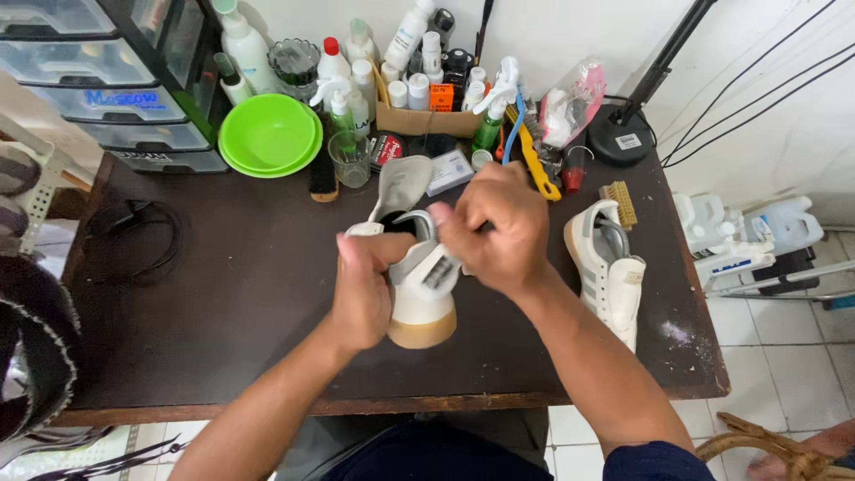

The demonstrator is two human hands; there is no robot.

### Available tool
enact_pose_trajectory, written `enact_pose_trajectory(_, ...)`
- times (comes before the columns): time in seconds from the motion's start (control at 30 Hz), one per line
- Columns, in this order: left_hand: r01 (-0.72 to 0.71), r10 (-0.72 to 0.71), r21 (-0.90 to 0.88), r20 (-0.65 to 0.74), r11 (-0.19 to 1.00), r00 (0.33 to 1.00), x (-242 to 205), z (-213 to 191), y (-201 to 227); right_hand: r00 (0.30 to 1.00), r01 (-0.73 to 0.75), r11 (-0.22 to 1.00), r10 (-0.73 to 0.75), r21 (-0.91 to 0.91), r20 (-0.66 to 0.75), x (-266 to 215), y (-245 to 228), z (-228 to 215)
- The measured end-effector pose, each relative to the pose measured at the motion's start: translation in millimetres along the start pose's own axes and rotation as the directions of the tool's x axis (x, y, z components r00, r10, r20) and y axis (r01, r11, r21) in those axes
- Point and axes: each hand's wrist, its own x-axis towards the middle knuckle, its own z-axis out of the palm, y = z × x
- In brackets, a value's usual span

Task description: The person scrubs the upper and sole of a white sneaker with a brush. They then apply a cleaning solution from a bottle onto a cloth and wipe the shoe's surface.

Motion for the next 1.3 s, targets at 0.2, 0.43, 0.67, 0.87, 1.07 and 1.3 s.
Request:
enact_pose_trajectory(0.2,-0.248,0.248,0.012,-0.072,0.969,0.966,-21.7,0.2,-18.1,0.990,-0.071,0.988,0.053,-0.140,-0.133,-26.1,4.8,3.2)
enact_pose_trajectory(0.43,-0.297,0.297,-0.020,0.016,0.955,0.955,-17.5,16.2,-4.2,0.986,0.070,0.997,-0.074,-0.031,-0.152,-39.5,-5.4,7.9)
enact_pose_trajectory(0.67,-0.244,0.252,-0.093,0.085,0.965,0.964,-16.3,21.3,-11.8,0.960,0.144,0.962,-0.192,-0.230,-0.202,-28.1,-22.8,-15.2)
enact_pose_trajectory(0.87,-0.215,0.216,-0.020,0.102,0.976,0.971,-16.8,27.0,6.2,0.968,0.201,0.959,-0.225,-0.199,-0.107,-44.8,15.6,-21.3)
enact_pose_trajectory(1.07,-0.223,0.234,-0.110,0.098,0.969,0.967,-18.6,26.0,1.3,0.966,0.204,0.950,-0.234,-0.236,-0.108,-31.7,-11.3,-22.1)
enact_pose_trajectory(1.3,-0.265,0.284,-0.181,0.087,0.947,0.955,-32.9,24.1,-7.5,0.988,0.121,0.990,-0.127,-0.073,-0.092,-38.6,-41.8,-28.9)
